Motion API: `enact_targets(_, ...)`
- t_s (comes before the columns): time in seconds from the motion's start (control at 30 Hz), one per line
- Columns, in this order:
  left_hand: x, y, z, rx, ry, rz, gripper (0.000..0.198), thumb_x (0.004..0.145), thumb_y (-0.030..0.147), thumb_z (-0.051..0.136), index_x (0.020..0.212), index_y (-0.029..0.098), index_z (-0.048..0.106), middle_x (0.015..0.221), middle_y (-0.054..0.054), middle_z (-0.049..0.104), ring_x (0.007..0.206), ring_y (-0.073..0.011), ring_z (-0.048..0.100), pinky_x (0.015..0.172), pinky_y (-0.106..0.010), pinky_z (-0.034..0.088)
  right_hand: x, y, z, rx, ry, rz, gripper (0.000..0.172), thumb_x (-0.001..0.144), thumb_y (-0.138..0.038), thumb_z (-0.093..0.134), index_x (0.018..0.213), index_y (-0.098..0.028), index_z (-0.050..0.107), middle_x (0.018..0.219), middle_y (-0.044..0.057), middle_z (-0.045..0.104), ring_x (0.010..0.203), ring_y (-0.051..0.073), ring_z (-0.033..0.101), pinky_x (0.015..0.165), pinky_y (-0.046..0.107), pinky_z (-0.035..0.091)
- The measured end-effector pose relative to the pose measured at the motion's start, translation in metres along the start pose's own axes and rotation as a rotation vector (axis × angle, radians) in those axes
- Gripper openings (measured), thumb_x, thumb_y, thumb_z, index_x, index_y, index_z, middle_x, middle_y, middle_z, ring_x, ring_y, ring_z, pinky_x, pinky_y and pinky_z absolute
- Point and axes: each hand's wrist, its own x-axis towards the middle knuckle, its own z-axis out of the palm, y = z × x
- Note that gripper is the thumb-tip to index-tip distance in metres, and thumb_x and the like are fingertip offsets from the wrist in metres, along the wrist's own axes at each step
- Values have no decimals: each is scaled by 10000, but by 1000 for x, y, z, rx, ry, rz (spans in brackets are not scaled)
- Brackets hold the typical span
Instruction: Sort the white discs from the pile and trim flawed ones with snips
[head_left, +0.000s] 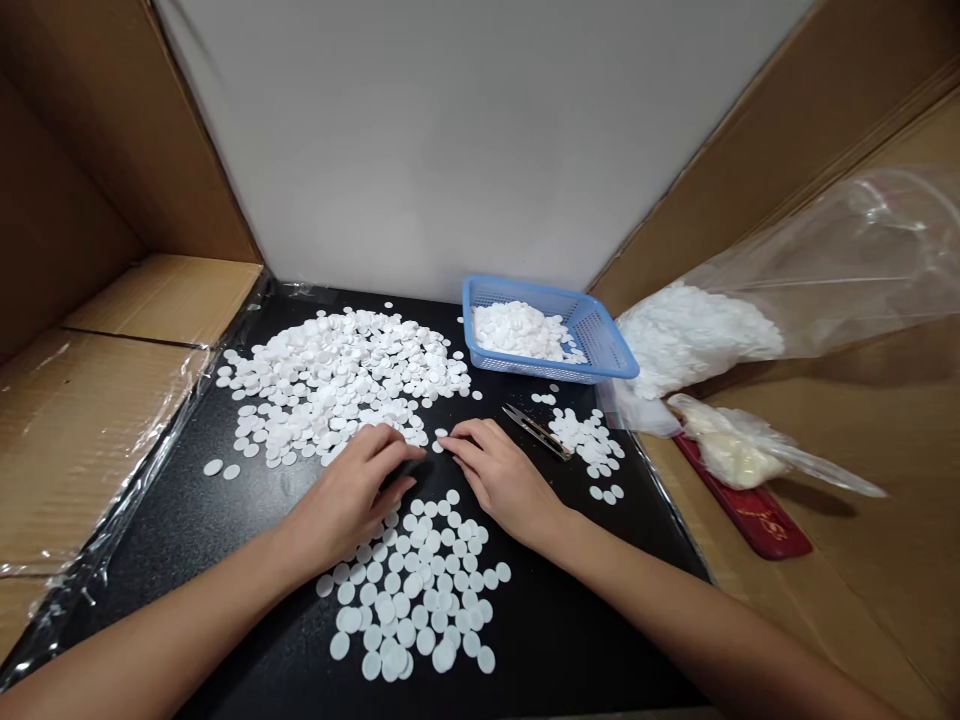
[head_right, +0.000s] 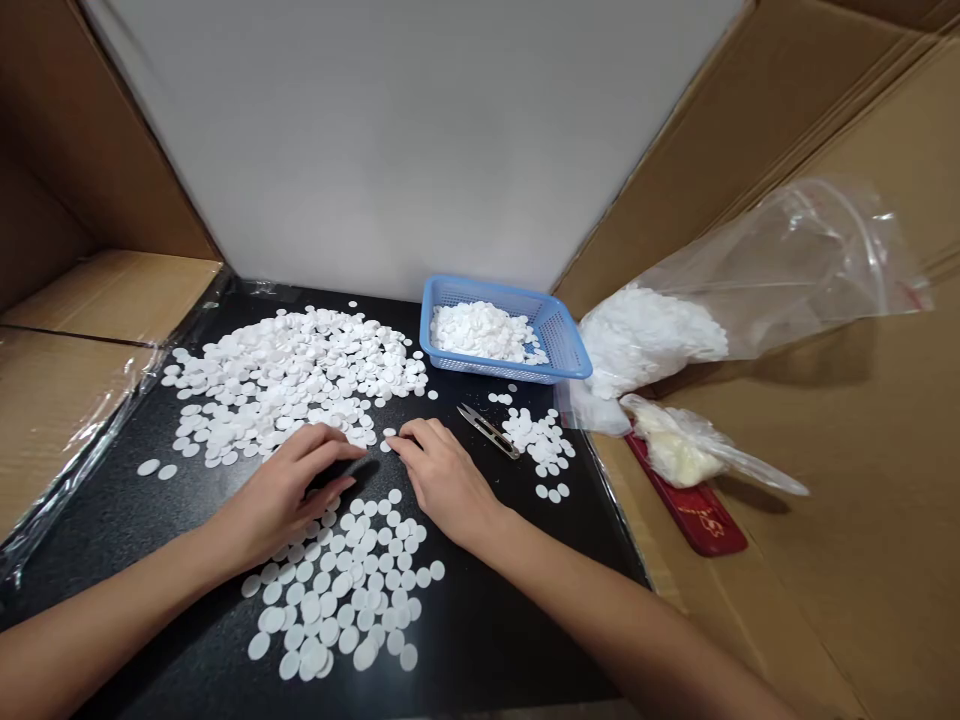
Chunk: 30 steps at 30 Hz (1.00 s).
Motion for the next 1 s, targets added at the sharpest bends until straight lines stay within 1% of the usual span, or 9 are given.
enact_targets(0.1, 6, -7, 9, 113, 73, -51, 117, 930, 223, 592, 1044, 209, 611, 990, -63, 594, 902, -232, 576, 750, -360, 516, -7, -7, 3, 40, -3, -29, 478, 926, 1, 399, 1298, -199, 621, 1095, 124, 628, 981, 247, 589, 854, 439, 599)
enact_targets(0.3, 10, -12, 11, 171, 22, -30, 19, 932, 193, 576, 951, 195, 577, 942, -51, 564, 865, -220, 561, 718, -336, 477, -22, -20, 6, 140, -50, -145, 527, 906, 46, 346, 1301, -193, 600, 1085, 114, 632, 976, 226, 582, 817, 373, 594)
enact_targets(0.37, 9, -12, 9, 158, -2, -16, 13, 935, 183, 565, 935, 191, 576, 938, -52, 561, 865, -220, 558, 721, -336, 469, -17, -21, 1, 195, -40, -107, 464, 933, 15, 362, 1239, -212, 627, 1057, 100, 634, 964, 215, 598, 827, 367, 589)
enact_targets(0.43, 7, -12, 5, 132, -19, -10, 45, 942, 181, 541, 928, 194, 581, 943, -53, 561, 872, -218, 555, 727, -333, 467, -5, -19, -3, 237, -4, 0, 321, 976, -64, 424, 1143, -216, 652, 1012, 84, 631, 939, 206, 621, 835, 360, 583)
enact_targets(0.5, 4, -11, 2, 104, -33, -20, 86, 950, 192, 517, 930, 202, 599, 947, -51, 564, 864, -212, 556, 719, -323, 470, 8, -14, -5, 252, 13, 102, 166, 982, -144, 521, 1054, -209, 656, 967, 65, 628, 870, 191, 636, 796, 335, 578)
enact_targets(0.57, 1, -11, -2, 79, -50, -41, 118, 950, 213, 511, 932, 207, 627, 946, -52, 573, 850, -206, 566, 703, -313, 475, 19, -10, -4, 239, 5, 140, 75, 954, -167, 599, 999, -197, 651, 936, 52, 626, 809, 178, 636, 745, 310, 564)
enact_targets(0.63, -1, -11, -6, 59, -65, -63, 125, 940, 234, 530, 928, 212, 653, 941, -53, 582, 848, -208, 582, 698, -307, 484, 25, -6, 0, 219, 8, 123, 52, 941, -146, 614, 962, -181, 646, 921, 52, 625, 793, 172, 631, 721, 295, 546)
enact_targets(0.8, -4, -12, -17, 27, -124, -144, 92, 910, 277, 610, 890, 209, 668, 964, -41, 591, 768, -179, 594, 656, -287, 488, 23, -7, 1, 278, 34, 75, 129, 949, -93, 553, 898, -176, 637, 874, 42, 617, 773, 159, 606, 681, 276, 505)
enact_targets(1.0, -2, -11, -16, 17, -107, -142, 73, 937, 217, 582, 956, 203, 651, 959, -33, 590, 832, -184, 602, 695, -284, 486, 18, -18, -10, 460, -188, 167, 128, 898, -127, 668, 792, -195, 652, 806, -6, 585, 667, 115, 554, 589, 240, 436)
